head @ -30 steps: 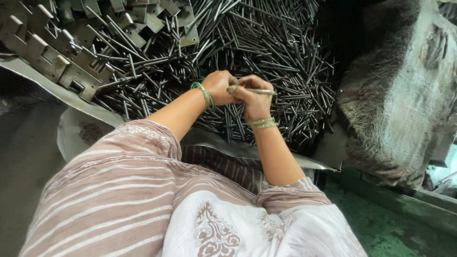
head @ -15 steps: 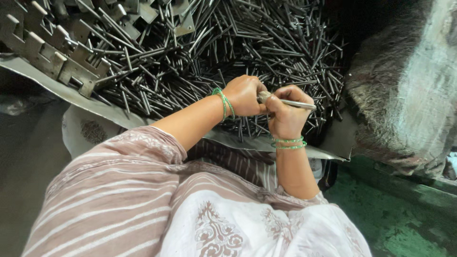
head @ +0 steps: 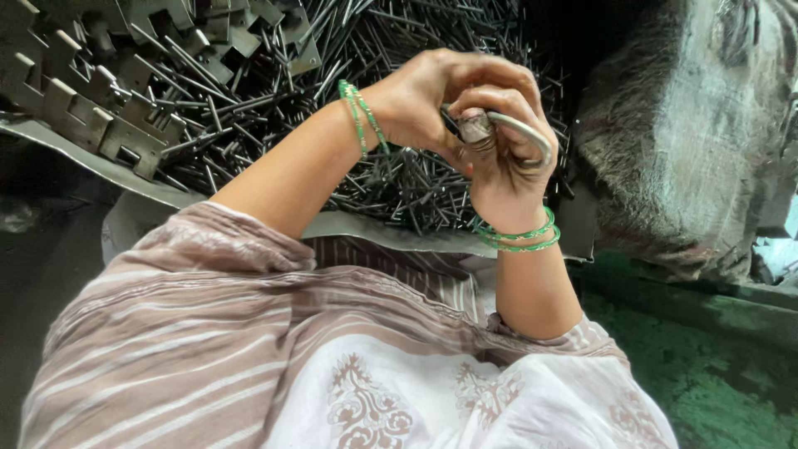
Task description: The person sits at a workstation and sorts through a large pile of small metal rods and brackets. They pick up individual pieces, separate them, and occasionally bend or straighten them by hand before placing them back into the pile.
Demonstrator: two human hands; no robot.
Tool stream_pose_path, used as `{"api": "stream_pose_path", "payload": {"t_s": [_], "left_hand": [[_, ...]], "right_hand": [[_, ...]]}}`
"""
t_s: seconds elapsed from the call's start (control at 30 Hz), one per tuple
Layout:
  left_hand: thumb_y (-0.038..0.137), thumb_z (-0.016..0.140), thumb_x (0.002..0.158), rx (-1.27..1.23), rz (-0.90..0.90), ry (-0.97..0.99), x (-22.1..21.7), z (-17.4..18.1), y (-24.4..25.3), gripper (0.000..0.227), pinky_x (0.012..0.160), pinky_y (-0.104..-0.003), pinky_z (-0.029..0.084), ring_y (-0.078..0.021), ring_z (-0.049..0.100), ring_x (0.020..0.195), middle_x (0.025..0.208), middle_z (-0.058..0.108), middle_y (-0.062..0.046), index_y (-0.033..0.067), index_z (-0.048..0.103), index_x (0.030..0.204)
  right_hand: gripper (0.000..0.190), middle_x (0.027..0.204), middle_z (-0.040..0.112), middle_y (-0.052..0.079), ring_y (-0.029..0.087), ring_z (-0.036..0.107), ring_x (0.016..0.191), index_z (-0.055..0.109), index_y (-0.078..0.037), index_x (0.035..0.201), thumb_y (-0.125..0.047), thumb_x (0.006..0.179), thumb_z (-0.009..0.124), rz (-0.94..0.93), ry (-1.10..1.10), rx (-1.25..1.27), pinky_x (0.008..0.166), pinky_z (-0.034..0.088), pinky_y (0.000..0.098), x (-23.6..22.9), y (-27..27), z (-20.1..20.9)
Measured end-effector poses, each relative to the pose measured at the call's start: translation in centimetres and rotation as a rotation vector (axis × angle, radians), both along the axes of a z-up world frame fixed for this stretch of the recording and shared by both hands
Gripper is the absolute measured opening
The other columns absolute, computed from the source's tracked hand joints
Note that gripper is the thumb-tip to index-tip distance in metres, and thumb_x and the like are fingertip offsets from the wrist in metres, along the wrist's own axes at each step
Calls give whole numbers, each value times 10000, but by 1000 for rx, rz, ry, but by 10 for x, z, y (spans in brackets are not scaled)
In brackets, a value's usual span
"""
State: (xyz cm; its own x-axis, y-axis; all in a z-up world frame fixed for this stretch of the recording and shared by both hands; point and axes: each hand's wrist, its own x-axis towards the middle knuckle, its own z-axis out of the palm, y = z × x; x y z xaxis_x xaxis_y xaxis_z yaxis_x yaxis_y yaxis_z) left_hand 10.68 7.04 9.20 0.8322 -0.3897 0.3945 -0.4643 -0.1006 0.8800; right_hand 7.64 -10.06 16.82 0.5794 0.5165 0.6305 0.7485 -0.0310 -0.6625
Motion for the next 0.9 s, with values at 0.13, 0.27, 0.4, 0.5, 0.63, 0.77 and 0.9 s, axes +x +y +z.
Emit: {"api": "stream_pose_path", "payload": {"t_s": [0.13, 0.27, 0.4, 0.5, 0.63, 0.77, 0.9], "left_hand": [[214, 1049, 648, 130, 331, -187, -41, 5, 25, 1075, 1050, -395, 532, -280, 655, 1241, 1303, 693, -115, 111, 419, 1513], [134, 977, 867, 81, 538, -137, -95, 0, 57, 868, 1169, -407, 521, -262, 629, 1366, 1429, 653, -116, 106, 438, 1548], [107, 914, 919, 70, 696, -16, -136, -13, 85, 684, 1113, -376, 564, -227, 675, 1310, 1387, 702, -100, 105, 526, 1483], [172, 903, 903, 114, 728, 140, -151, -26, 98, 687, 1071, -361, 570, -224, 701, 1242, 1339, 721, -101, 104, 531, 1477], [238, 931, 710, 300, 645, 358, -150, -54, 98, 980, 979, -394, 537, -294, 664, 1162, 1304, 666, -170, 68, 392, 1510], [210, 918, 705, 396, 600, 464, -138, -94, 75, 1100, 1068, -408, 459, -383, 595, 1258, 1380, 609, -217, 20, 263, 1567], [214, 934, 682, 514, 585, 459, -117, -123, 61, 1150, 1039, -421, 461, -423, 584, 1222, 1345, 590, -275, -43, 223, 1549]], "right_hand": [[208, 1072, 645, 64, 166, 643, 1066, 583, -20, 1106, -225, 1070, 590, 32, 121, 171, 980, 568, 310, -12, 8, -2], [246, 1030, 514, 37, 121, 513, 850, 531, -34, 1133, -193, 1019, 681, -189, 176, 146, 772, 449, 277, 2, 31, -14], [480, 968, 457, 31, 84, 495, 801, 456, -57, 1089, -275, 990, 872, -299, -90, -102, 716, 493, 269, 14, 68, -46], [567, 738, 465, 10, 106, 431, 627, 461, -68, 940, -305, 803, 957, -377, 197, -134, 542, 416, 281, 28, 99, -91], [363, 698, 550, -16, 99, 537, 580, 514, -66, 821, -137, 698, 848, -436, 309, -179, 537, 510, 270, 63, 123, -159], [359, 684, 590, -13, 97, 543, 591, 555, -68, 767, -157, 675, 891, -484, 482, -176, 555, 517, 271, 104, 113, -205], [458, 692, 572, -2, 92, 537, 622, 520, -61, 753, -197, 755, 957, -256, 478, -114, 564, 509, 264, 120, 103, -226]]}}
